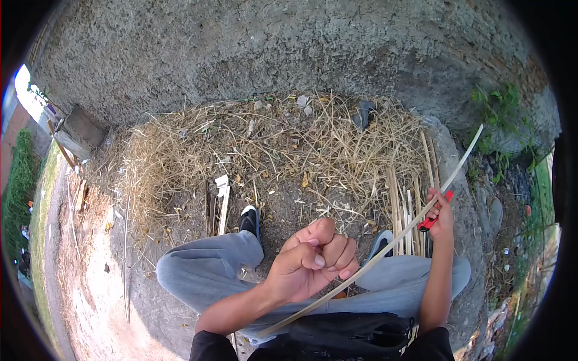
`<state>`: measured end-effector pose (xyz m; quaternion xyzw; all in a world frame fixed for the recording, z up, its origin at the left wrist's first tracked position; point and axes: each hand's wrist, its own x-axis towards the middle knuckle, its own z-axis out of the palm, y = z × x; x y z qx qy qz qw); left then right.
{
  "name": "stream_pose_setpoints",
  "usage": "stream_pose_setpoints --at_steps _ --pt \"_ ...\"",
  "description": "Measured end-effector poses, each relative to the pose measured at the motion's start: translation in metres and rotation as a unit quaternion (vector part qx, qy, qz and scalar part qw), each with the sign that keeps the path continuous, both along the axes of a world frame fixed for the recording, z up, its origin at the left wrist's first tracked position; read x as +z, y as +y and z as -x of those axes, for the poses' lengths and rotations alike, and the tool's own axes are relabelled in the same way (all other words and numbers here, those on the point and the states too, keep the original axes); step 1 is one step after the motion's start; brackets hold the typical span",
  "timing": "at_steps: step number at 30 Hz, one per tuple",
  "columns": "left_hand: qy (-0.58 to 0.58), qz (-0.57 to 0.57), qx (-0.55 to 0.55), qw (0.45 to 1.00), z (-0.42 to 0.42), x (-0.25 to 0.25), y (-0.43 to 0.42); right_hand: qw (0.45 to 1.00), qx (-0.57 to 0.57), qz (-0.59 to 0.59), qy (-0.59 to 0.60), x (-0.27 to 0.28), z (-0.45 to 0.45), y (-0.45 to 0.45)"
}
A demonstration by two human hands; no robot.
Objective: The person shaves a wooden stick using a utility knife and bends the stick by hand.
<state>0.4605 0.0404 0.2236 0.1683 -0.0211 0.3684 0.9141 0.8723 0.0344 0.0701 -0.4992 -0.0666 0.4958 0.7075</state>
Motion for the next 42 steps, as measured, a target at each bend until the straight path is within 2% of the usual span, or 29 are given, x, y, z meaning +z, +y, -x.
stream_pose_setpoints --at_steps 30,34,35,36,37,38,39,41,42 --pt "-0.011 0.041 -0.024 0.999 0.001 -0.002 0.003 1.000 0.008 -0.006 -0.005 0.000 0.003 0.001" --pt "0.018 -0.041 -0.008 0.999 0.006 -0.009 0.018 1.000 0.007 -0.010 -0.004 0.000 0.005 0.001" --pt "0.283 -0.244 0.049 0.926 0.017 -0.007 0.024 1.000 0.014 -0.013 -0.008 0.000 0.005 0.001" --pt "0.509 -0.422 0.105 0.743 0.024 -0.006 0.032 1.000 0.017 -0.013 0.003 0.000 0.005 0.001" --pt "0.501 -0.436 0.097 0.742 0.027 -0.010 0.037 1.000 0.010 -0.009 0.011 0.002 0.009 0.001" --pt "0.665 -0.572 0.147 0.456 0.030 -0.022 0.038 1.000 0.012 -0.012 0.004 0.004 0.012 0.000" --pt "0.739 -0.636 0.192 0.114 0.035 -0.037 0.039 1.000 0.014 -0.013 -0.003 0.007 0.016 -0.001" --pt "0.765 -0.633 0.097 0.061 0.055 -0.081 0.048 1.000 0.024 0.003 0.011 0.012 0.023 -0.001" --pt "0.765 -0.625 0.027 0.154 0.053 -0.084 0.049 1.000 0.030 -0.006 0.008 0.010 0.024 -0.001"
